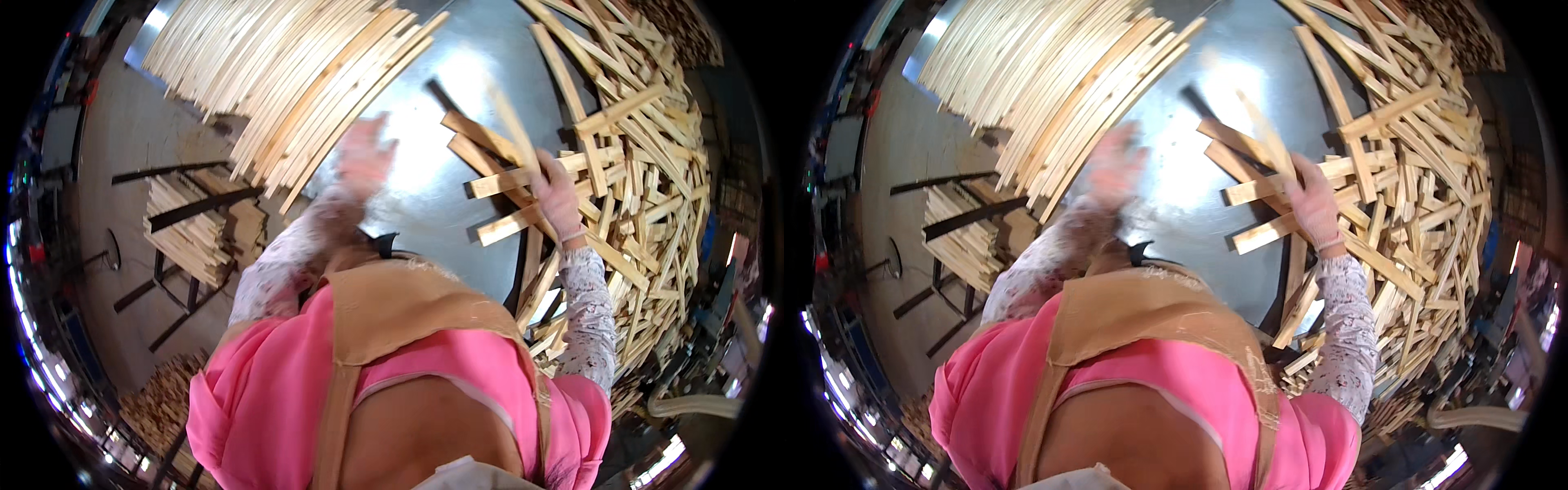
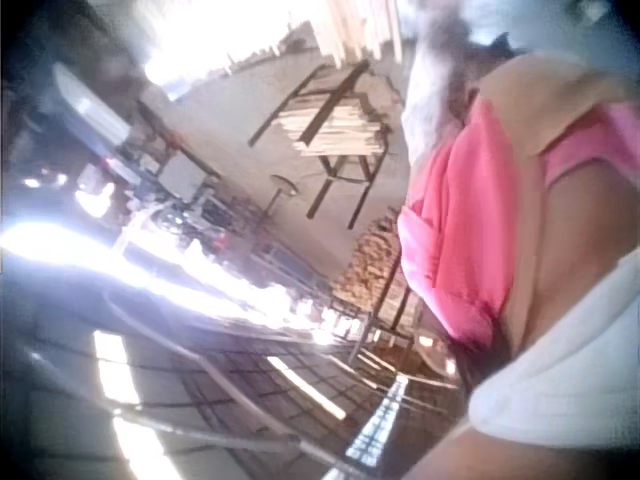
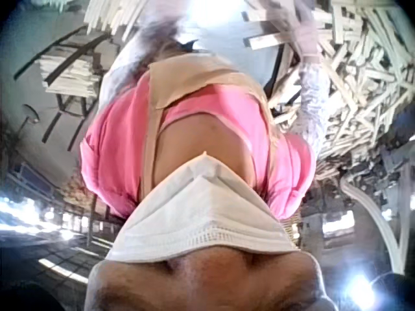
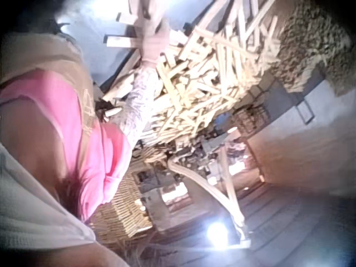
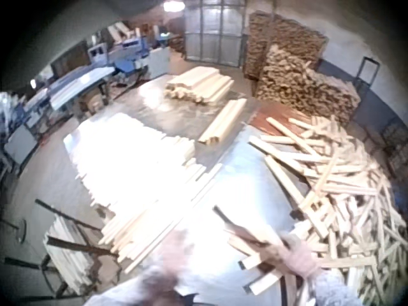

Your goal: The person repeatedly picks up thin wooden sticks from a large pile on a metal table and arranges them into neat, aligned stacks. The person handles the sticks by hand, sorting them and building up organized piles throughout the clip.

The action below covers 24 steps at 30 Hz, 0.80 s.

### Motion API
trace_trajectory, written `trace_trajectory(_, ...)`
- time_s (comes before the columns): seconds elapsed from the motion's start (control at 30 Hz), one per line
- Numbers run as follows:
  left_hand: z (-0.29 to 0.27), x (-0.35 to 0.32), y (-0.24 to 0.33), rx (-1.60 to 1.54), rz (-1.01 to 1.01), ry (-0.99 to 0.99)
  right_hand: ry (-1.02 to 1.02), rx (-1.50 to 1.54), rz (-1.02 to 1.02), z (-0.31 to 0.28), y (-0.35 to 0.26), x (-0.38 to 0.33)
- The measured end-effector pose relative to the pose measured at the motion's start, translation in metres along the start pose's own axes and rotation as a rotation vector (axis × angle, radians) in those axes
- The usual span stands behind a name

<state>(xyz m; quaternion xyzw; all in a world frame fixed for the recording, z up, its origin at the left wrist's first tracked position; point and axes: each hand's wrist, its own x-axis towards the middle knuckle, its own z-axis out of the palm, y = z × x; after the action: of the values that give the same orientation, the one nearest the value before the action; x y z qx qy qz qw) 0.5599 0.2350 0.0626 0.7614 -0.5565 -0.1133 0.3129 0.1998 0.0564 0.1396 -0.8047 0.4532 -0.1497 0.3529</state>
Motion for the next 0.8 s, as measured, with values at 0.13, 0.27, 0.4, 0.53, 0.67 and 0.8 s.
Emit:
trace_trajectory(0.13,0.043,0.026,0.091,-0.445,-0.296,-0.666,-0.020,0.135,0.143,0.073,-0.075,0.064)
trace_trajectory(0.27,0.017,0.024,0.016,0.254,0.285,-0.293,-0.271,-0.142,0.000,0.056,-0.045,0.066)
trace_trajectory(0.4,-0.032,-0.018,-0.108,0.530,-0.095,-0.024,-0.492,-1.020,-0.022,-0.014,0.029,0.038)
trace_trajectory(0.53,-0.049,0.000,-0.075,0.641,-0.246,-0.380,-0.422,-1.074,-0.046,-0.030,0.090,0.066)
trace_trajectory(0.67,-0.047,0.017,-0.056,0.349,-0.131,-0.169,-0.281,-0.870,0.088,-0.056,0.046,0.089)
trace_trajectory(0.8,-0.003,0.037,0.047,-0.164,0.100,-0.151,0.048,0.042,-0.049,-0.054,-0.027,0.106)
